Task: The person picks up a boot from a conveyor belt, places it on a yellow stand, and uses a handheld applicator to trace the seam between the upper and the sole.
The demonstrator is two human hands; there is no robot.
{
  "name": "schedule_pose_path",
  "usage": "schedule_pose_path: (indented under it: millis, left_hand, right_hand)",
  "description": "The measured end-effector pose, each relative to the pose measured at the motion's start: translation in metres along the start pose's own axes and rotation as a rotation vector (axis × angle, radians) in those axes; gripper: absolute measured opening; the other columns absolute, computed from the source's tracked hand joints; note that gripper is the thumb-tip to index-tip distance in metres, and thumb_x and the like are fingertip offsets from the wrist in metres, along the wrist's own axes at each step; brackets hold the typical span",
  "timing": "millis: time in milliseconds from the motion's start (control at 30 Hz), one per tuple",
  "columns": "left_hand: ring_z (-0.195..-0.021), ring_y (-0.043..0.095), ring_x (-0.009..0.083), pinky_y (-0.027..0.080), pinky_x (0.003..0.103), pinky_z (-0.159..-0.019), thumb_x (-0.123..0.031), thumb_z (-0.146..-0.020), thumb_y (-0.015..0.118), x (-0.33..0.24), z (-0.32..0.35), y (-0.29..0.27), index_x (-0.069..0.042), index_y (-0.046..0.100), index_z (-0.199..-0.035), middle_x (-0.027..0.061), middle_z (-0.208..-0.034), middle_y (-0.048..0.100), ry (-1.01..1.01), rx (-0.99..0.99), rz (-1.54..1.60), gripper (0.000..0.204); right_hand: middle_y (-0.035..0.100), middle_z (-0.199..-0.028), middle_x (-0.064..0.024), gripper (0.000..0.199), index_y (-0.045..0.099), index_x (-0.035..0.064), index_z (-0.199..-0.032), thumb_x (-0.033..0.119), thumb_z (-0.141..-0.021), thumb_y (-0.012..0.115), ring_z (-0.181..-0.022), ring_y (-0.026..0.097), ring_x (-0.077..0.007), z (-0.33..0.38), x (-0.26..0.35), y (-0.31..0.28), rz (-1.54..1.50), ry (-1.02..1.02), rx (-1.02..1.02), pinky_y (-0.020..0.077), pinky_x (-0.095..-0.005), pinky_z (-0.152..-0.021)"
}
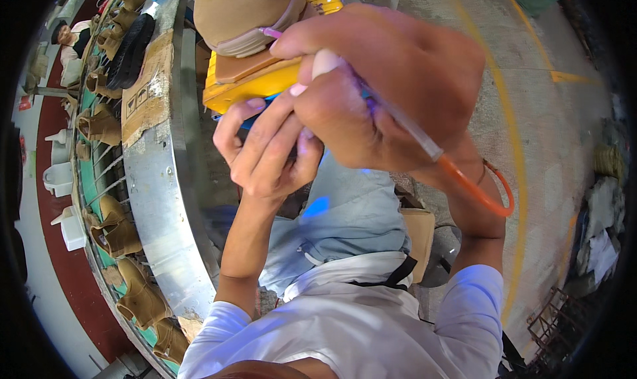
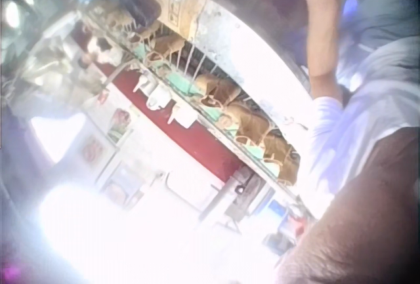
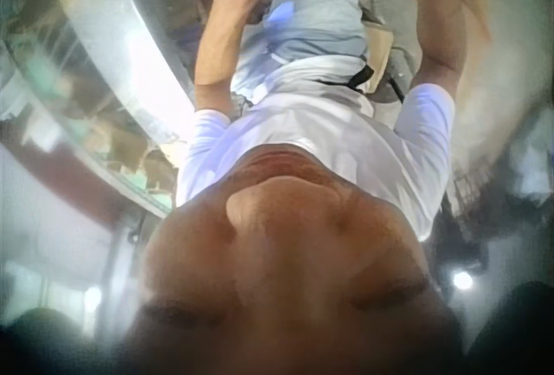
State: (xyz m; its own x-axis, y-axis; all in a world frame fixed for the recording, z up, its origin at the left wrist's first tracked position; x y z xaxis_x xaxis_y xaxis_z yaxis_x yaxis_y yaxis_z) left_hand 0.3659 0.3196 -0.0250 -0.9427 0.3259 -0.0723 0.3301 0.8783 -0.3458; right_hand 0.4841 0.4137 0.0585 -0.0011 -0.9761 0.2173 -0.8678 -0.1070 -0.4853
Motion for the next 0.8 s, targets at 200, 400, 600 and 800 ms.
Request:
schedule_pose_path:
  millis: [200, 400, 600, 800]
  left_hand:
    - [-0.098, 0.058, 0.0233, 0.047, 0.034, -0.086, -0.007, -0.071, 0.072, 0.026, 0.011, -0.022, -0.011, 0.079, -0.088, -0.0034, -0.103, 0.079, -0.073, 0.007, -0.06, 0.02]
    - [-0.089, 0.065, 0.0258, 0.049, 0.035, -0.092, -0.012, -0.079, 0.066, 0.065, 0.022, -0.039, -0.007, 0.075, -0.082, 0.0021, -0.088, 0.078, -0.097, -0.152, -0.053, 0.011]
    - [-0.099, 0.067, 0.0357, 0.052, 0.045, -0.096, -0.006, -0.086, 0.06, 0.113, 0.039, -0.057, 0.001, 0.067, -0.088, 0.0115, -0.092, 0.074, -0.207, -0.337, -0.077, 0.01]
    - [-0.124, 0.061, 0.0301, 0.042, 0.04, -0.11, -0.02, -0.102, 0.058, 0.152, 0.036, -0.064, 0.005, 0.056, -0.132, 0.0204, -0.127, 0.066, -0.595, -0.247, 0.064, 0.04]
  right_hand:
    - [0.068, -0.072, -0.01, 0.025, 0.075, -0.0015, -0.099, 0.008, -0.092, 0.053, -0.057, 0.063, -0.0147, 0.003, -0.002, 0.024, -0.049, 0.049, -0.005, 0.0484, -0.0281, -0.051]
    - [0.07, -0.076, -0.0127, 0.024, 0.075, -0.0017, -0.097, 0.008, -0.089, 0.054, -0.056, 0.062, -0.0175, -0.006, -0.008, 0.055, -0.079, -0.035, -0.066, 0.047, -0.0302, -0.049]
    - [0.064, -0.071, -0.0091, 0.023, 0.075, 0.001, -0.096, 0.002, -0.08, 0.058, -0.054, 0.06, -0.0189, -0.018, -0.017, 0.09, -0.141, -0.026, -0.191, 0.0462, -0.0305, -0.05]
    - [0.063, -0.072, -0.0055, 0.024, 0.073, 0.0073, -0.097, 0.002, -0.075, 0.066, -0.056, 0.062, -0.0236, -0.026, -0.042, 0.112, -0.058, -0.052, -0.235, 0.0497, -0.034, -0.051]
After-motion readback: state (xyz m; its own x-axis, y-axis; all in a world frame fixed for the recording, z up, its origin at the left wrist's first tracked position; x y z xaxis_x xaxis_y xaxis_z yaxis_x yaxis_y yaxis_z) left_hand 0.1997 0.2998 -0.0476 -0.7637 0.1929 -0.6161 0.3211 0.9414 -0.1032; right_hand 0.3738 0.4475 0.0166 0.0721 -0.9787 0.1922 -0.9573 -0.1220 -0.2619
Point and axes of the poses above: each hand's wrist, its own z-axis away from the middle knuckle, its own y-axis out of the palm, x = y × z, the point moved 7 cm from there along -z, towards the middle knuckle
